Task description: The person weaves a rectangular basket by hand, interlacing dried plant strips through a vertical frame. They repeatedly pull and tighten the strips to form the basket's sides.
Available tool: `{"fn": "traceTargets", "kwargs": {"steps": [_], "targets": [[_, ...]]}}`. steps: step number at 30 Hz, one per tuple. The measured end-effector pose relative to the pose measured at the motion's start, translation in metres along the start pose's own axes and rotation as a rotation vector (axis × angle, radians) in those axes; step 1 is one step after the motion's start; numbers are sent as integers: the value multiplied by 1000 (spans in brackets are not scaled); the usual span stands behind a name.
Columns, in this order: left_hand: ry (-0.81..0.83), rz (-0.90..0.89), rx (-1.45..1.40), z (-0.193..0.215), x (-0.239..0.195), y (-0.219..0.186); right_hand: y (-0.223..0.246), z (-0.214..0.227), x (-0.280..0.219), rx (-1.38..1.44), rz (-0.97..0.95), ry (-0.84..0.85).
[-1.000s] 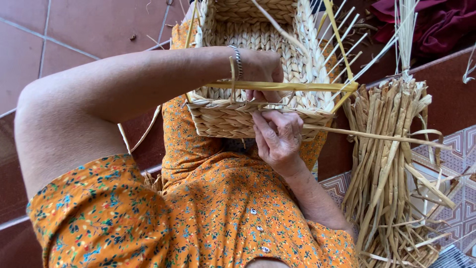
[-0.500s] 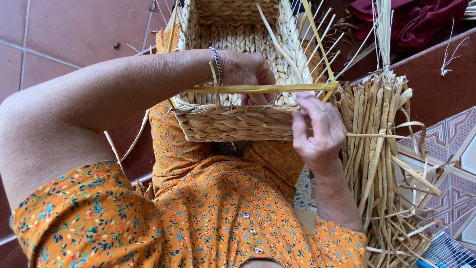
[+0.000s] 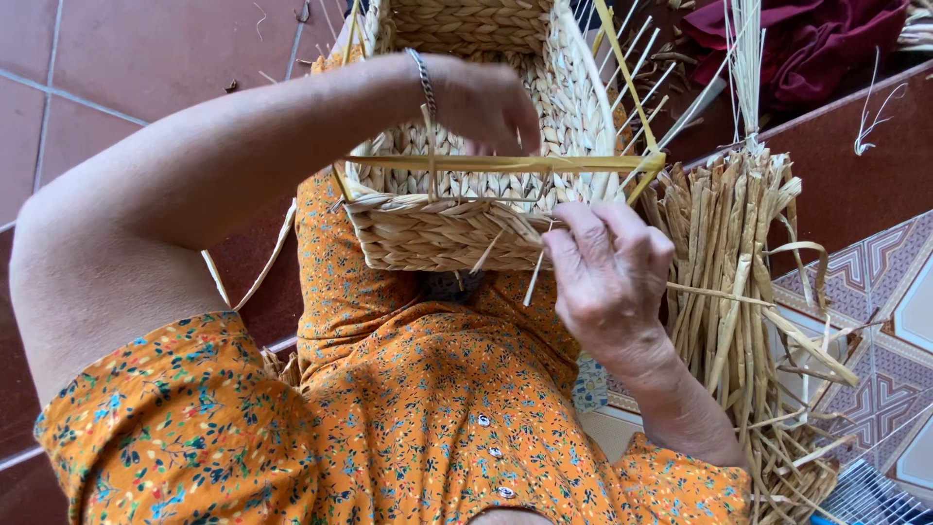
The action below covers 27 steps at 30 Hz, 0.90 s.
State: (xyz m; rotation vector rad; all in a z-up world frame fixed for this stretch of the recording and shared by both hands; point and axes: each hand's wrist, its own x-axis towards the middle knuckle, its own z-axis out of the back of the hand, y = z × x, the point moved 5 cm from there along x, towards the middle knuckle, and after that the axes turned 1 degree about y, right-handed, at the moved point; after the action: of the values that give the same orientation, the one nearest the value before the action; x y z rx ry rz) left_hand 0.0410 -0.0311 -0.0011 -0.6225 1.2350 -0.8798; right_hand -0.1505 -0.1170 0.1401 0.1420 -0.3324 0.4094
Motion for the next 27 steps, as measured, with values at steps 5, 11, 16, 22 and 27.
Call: {"fn": "traceTargets", "kwargs": {"steps": [5, 11, 16, 22, 27], "targets": [[-743, -389, 211, 68, -88, -6, -10, -22, 35, 78, 146, 220], [-1274, -558, 256, -18, -207, -15, -44, -60, 95, 388, -10, 529], [-1240, -395, 218, -100, -168, -7, -18, -75, 151, 111, 98, 797], [-1253, -181, 404, -130, -101, 28, 47, -54, 124, -18, 259, 815], [-1268, -119, 526, -140, -87, 36, 16, -27, 38, -336, 198, 615]]}}
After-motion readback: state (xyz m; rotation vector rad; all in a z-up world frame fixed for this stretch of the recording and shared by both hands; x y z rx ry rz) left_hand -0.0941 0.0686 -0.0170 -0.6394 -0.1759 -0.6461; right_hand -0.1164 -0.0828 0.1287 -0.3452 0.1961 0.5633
